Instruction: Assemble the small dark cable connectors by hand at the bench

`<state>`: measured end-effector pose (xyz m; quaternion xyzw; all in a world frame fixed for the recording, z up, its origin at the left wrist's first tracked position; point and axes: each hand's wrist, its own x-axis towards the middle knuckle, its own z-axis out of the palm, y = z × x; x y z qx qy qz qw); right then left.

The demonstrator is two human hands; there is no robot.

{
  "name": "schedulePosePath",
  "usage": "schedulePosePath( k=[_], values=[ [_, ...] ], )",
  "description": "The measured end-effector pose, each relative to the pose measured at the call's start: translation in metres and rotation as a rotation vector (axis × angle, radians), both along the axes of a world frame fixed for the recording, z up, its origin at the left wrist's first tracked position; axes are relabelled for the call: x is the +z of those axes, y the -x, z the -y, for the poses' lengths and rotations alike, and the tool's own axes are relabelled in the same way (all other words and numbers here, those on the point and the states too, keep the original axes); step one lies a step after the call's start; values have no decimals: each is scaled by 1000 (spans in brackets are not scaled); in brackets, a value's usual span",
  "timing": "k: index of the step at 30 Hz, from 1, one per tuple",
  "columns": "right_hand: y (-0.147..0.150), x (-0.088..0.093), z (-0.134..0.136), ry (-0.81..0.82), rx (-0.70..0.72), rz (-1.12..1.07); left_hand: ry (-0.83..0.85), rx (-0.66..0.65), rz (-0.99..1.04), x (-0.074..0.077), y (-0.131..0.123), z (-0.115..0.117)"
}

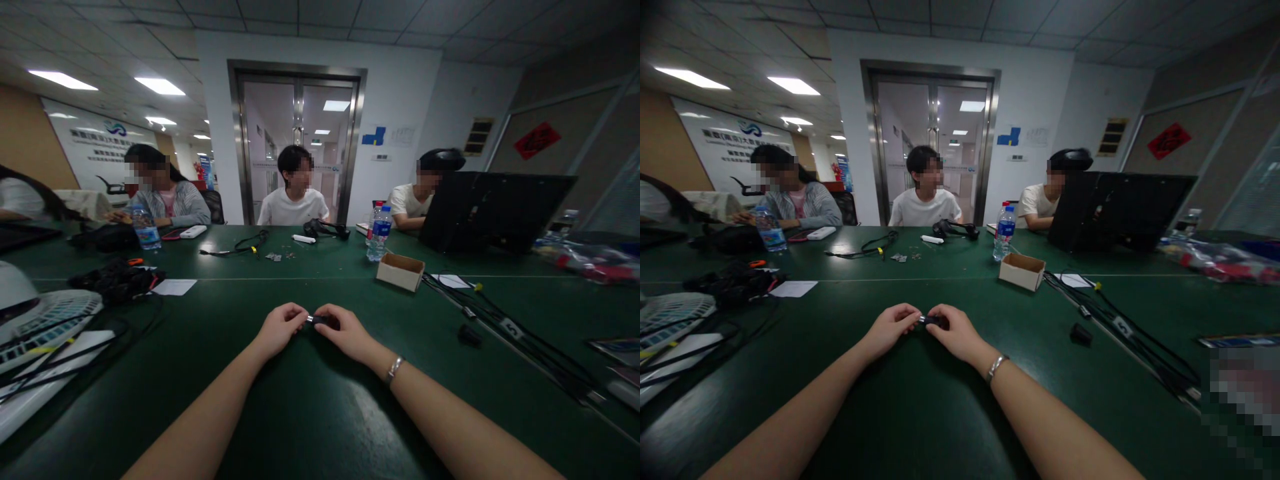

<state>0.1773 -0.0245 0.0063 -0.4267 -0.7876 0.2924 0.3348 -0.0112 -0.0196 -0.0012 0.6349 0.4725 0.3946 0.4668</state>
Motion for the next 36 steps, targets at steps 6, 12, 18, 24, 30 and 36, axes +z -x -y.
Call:
schedulePosePath(
  k=[6, 12, 18, 24, 30, 36],
  values=[
    [0, 1, 0, 6, 5, 3, -16, -8, 21, -2, 2, -2],
    [-1, -2, -1, 1, 10, 3, -2, 3, 60, 4, 1, 2],
    [-1, -2, -1, -3, 6, -7, 0, -2, 75, 4, 2, 2],
    [-1, -4, -2, -10, 6, 1, 9, -6, 107, 0, 2, -1],
    [-1, -5, -4, 4, 5, 4, 10, -21, 140, 1, 3, 0],
    [-1, -2, -2, 0, 6, 5, 15, -20, 134, 2, 3, 1]
  ],
)
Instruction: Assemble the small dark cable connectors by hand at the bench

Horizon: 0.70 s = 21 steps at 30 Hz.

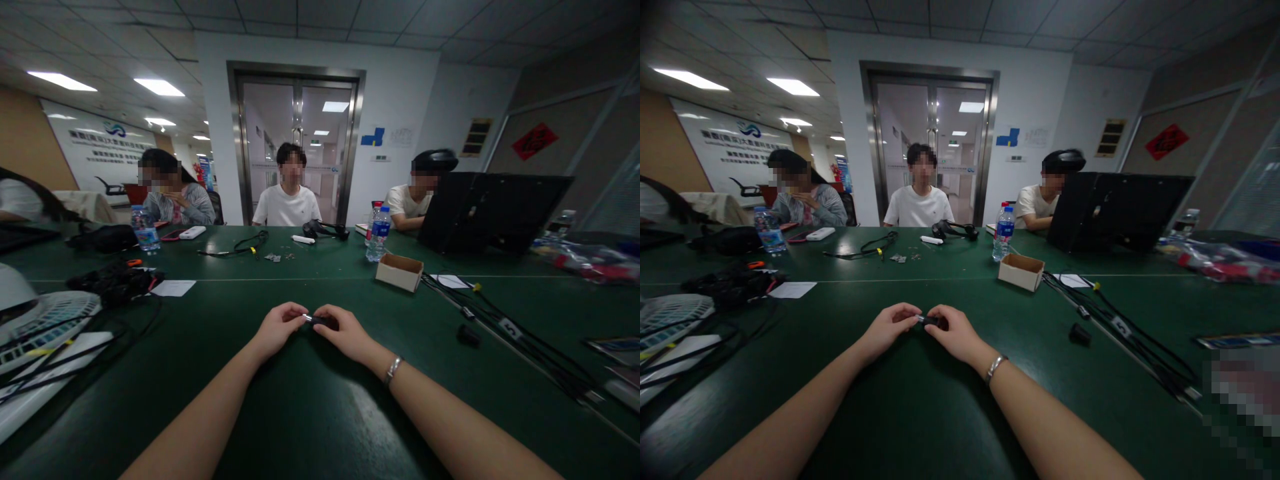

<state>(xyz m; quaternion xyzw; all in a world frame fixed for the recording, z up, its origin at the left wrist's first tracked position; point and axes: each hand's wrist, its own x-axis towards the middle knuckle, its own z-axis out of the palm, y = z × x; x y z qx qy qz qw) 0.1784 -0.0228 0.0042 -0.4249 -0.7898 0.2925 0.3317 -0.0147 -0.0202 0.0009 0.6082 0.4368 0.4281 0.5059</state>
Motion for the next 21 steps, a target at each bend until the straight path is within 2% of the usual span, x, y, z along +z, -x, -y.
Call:
schedulePosePath(
  k=[4, 9, 21],
  values=[
    [-1, 1, 1, 9, 0, 3, -9, -8, -3, 0, 0, 1],
    [-1, 1, 1, 9, 1, -1, -10, 43, 19, -1, 0, 1],
    [0, -3, -2, -15, -11, -2, -2, 35, 12, 3, -1, 4]
  ],
)
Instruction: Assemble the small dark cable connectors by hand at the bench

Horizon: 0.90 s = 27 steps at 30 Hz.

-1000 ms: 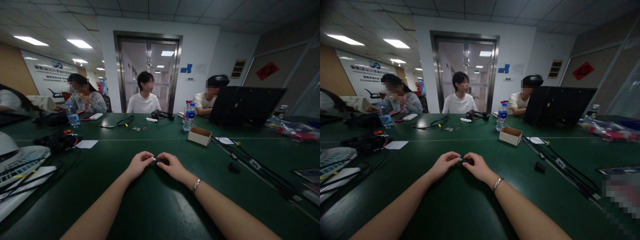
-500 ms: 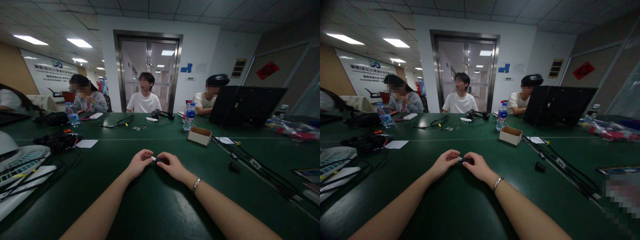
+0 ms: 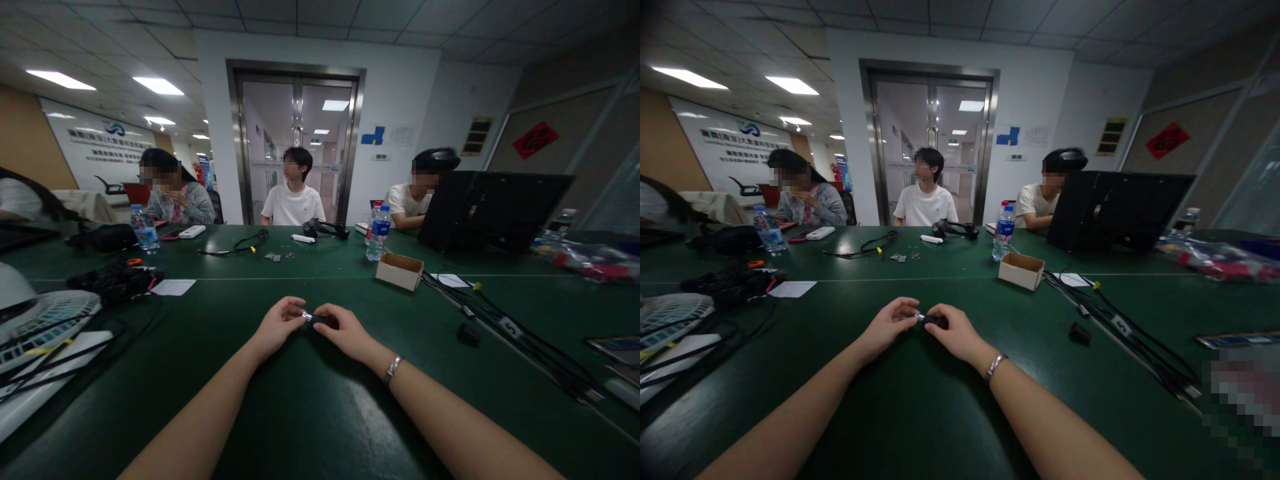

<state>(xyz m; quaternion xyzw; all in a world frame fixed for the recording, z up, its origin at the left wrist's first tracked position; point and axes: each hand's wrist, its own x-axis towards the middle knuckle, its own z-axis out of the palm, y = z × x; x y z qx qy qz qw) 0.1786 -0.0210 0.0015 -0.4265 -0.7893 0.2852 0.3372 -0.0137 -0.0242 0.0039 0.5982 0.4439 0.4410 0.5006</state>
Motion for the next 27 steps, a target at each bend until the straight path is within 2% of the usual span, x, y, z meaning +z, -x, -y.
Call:
schedulePosePath(
  k=[12, 19, 27],
  values=[
    [0, 3, 2, 25, 15, -13, -9, 44, -51, 4, -1, 4],
    [1, 4, 2, 4, 12, -4, -27, -57, -126, -3, -3, -1],
    [1, 1, 1, 10, 15, -7, -10, -53, -77, -1, -3, -2]
  ],
)
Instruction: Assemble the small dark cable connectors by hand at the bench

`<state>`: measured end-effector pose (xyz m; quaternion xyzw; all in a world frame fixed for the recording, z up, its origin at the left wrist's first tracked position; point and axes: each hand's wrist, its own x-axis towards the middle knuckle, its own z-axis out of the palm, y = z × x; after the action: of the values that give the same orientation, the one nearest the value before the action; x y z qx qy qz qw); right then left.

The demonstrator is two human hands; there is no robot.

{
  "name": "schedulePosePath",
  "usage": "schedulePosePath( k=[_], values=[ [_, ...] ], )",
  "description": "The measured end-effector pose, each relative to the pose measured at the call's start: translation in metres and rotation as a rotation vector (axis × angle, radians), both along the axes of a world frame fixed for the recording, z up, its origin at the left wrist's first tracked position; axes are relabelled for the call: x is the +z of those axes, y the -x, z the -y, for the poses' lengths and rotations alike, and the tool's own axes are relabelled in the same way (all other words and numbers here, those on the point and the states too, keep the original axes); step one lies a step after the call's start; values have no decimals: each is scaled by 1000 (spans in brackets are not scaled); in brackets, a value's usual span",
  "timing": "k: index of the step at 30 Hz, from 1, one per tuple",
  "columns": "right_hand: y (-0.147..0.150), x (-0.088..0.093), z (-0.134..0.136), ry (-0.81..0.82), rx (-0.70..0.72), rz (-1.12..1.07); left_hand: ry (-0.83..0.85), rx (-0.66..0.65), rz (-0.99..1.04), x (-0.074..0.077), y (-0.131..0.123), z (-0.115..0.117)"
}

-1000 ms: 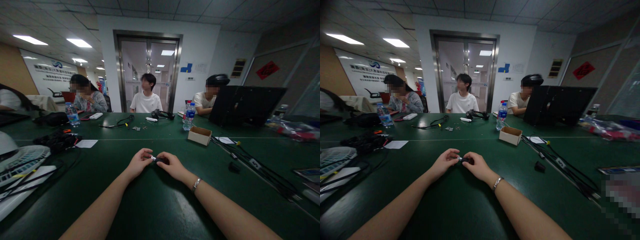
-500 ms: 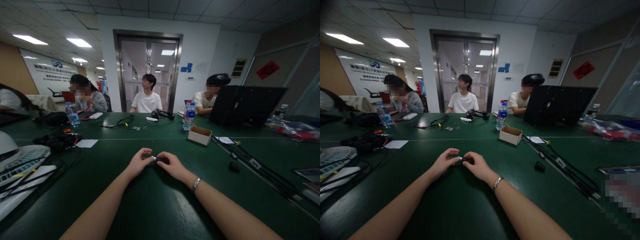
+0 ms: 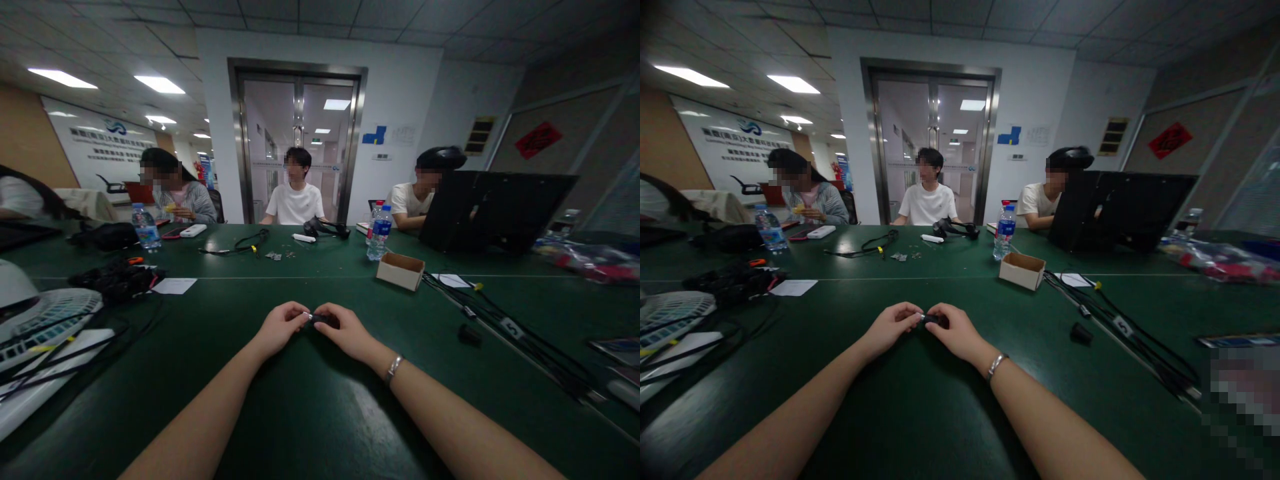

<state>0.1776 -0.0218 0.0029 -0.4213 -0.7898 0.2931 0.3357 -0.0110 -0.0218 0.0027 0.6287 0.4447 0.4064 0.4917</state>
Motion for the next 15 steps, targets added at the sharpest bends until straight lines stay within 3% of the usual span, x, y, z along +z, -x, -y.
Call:
schedulePosePath(
  k=[7, 15],
  values=[
    [0, 0, 0, 4, 1, 3, -3, -10, 38, -4, 2, -2],
    [0, 1, 1, 18, 18, 1, 31, -1, 66, 2, 2, 2]
  ],
)
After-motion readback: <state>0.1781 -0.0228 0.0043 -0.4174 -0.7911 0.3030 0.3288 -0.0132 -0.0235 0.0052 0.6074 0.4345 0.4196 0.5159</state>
